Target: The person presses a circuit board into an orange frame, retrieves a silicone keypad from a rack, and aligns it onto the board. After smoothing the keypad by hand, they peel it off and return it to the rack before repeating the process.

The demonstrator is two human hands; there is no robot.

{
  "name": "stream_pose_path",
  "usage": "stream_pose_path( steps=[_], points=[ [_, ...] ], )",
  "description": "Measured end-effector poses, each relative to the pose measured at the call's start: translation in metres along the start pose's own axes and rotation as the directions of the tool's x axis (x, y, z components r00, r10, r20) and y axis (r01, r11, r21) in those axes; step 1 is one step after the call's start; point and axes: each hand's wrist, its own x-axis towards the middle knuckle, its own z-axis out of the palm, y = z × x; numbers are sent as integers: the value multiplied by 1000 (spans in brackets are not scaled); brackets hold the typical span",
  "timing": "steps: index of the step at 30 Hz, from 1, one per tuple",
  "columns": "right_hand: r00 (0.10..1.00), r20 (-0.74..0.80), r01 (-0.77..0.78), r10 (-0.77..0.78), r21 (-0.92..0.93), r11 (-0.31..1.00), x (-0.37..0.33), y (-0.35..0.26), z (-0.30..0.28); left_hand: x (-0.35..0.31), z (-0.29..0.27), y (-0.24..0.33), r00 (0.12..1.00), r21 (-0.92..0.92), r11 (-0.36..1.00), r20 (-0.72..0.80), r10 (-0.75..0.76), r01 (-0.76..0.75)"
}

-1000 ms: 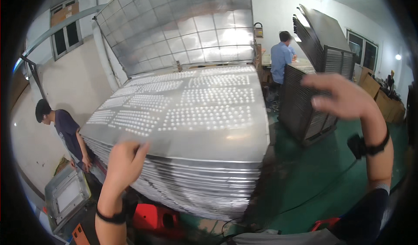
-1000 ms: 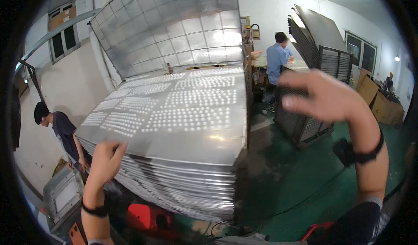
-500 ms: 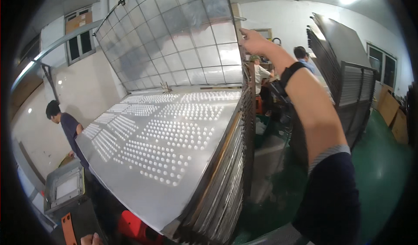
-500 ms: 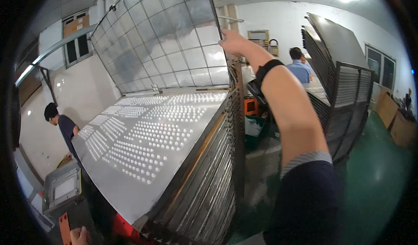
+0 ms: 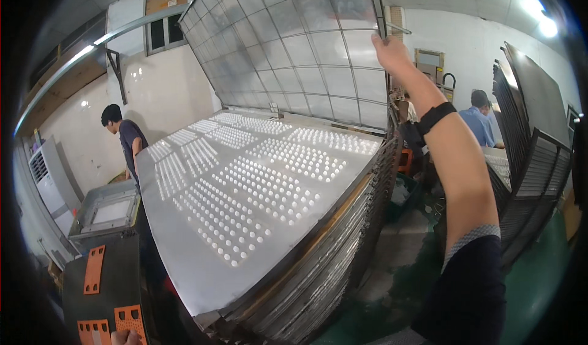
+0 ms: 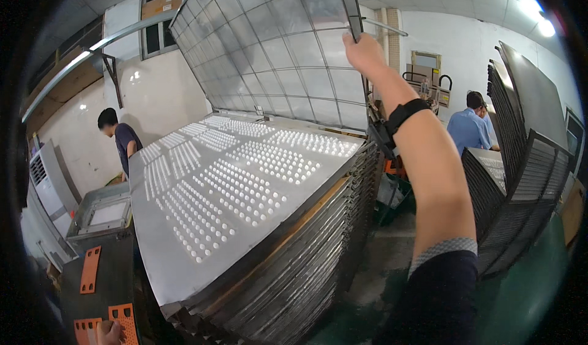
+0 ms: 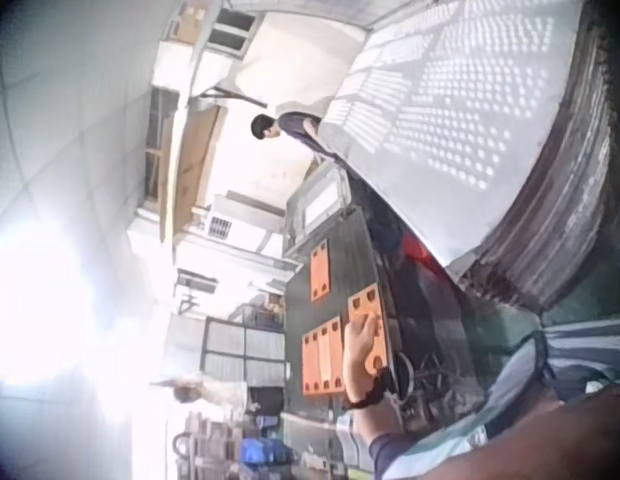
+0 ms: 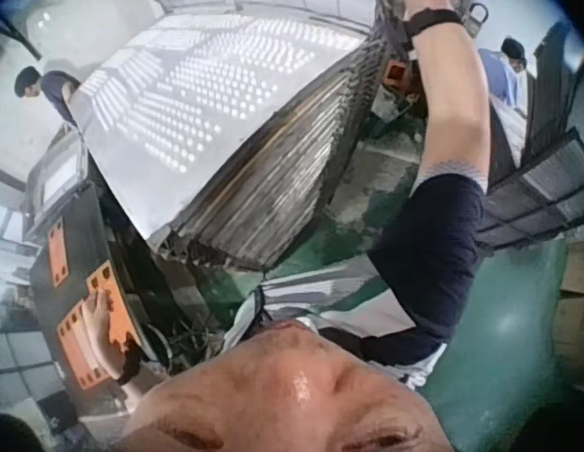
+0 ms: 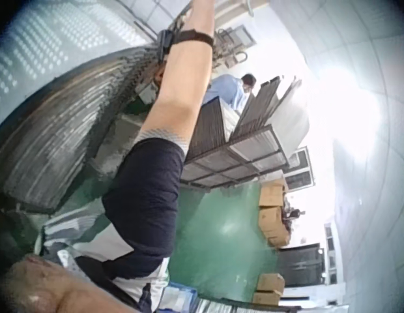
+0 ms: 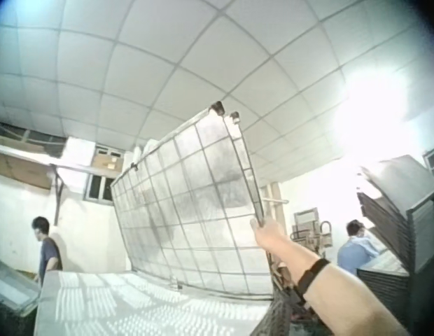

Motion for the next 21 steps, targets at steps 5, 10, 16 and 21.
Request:
stream_pose_path(
  steps=[5, 10, 16, 21],
  points=[
    [986, 143, 88, -83, -30, 996, -22, -8, -12, 10, 6, 82, 995, -133, 991, 89, 44, -32],
    [819, 46, 572, -572, 28, 820, -77, -52, -24, 25, 17, 112, 999, -114, 993, -38, 34, -39],
    [503, 323, 842, -801, 27, 539, -141, -67, -17, 38, 25, 116, 970, -131, 961, -16, 243, -243],
    [290, 453, 948, -843, -16, 318, -195, -53, -8, 51, 16, 95, 961, -73, 962, 78, 267, -262]
  ],
)
